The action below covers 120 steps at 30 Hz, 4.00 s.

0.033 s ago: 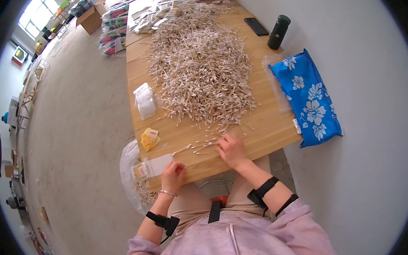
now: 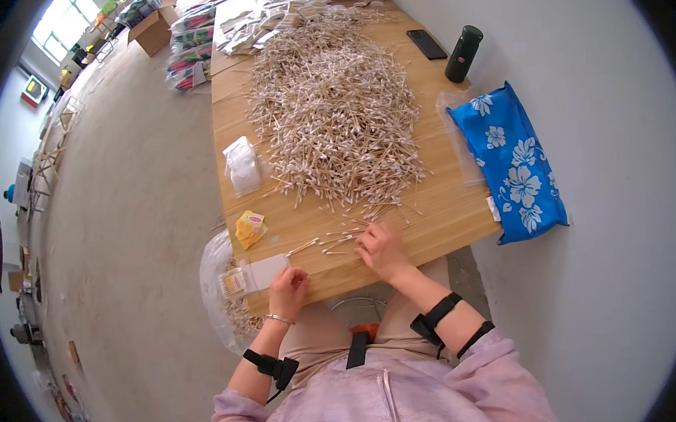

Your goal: Sorting and placing white cotton swabs into small clear plastic bags.

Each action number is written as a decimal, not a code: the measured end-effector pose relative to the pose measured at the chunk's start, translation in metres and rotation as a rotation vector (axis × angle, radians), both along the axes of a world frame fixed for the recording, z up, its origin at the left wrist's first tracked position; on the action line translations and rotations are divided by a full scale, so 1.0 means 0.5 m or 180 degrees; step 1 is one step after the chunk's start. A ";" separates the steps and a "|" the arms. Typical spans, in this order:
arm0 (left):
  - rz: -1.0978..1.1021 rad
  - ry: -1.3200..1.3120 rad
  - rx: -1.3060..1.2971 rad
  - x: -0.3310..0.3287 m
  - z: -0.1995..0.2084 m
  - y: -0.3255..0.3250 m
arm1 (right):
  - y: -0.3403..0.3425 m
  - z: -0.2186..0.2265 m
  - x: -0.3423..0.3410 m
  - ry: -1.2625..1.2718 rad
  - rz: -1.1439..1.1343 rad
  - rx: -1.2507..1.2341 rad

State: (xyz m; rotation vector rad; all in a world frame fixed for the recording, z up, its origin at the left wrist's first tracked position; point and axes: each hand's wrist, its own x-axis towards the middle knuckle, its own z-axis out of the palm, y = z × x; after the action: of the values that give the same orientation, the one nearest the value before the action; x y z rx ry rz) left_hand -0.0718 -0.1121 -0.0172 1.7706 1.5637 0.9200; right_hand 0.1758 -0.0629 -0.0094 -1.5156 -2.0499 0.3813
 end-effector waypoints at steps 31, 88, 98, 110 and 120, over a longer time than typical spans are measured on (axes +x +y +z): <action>0.2645 -0.1561 -0.1475 -0.321 -0.021 -0.247 | 0.050 0.010 -0.158 -0.0201 0.0760 -0.0037; 0.0647 -0.1949 -0.1348 -0.049 0.057 -0.047 | -0.053 0.053 -0.138 0.3315 0.0959 -0.3622; 0.1548 0.0524 -0.0935 -0.304 0.000 -0.274 | -0.052 0.009 -0.122 0.0225 0.0357 -0.0838; -0.0036 0.0715 0.0645 0.002 0.020 0.048 | -0.036 0.005 -0.042 0.0262 -0.0277 -0.0343; 0.0446 0.1184 0.0905 0.022 0.001 0.036 | 0.000 -0.010 -0.009 0.0065 -0.0606 -0.0115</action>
State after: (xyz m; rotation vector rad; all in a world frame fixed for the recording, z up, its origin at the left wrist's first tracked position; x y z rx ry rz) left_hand -0.0610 -0.0939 -0.0165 2.1499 1.8837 0.9572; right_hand 0.1713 -0.0630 -0.0146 -1.7045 -1.8724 0.3590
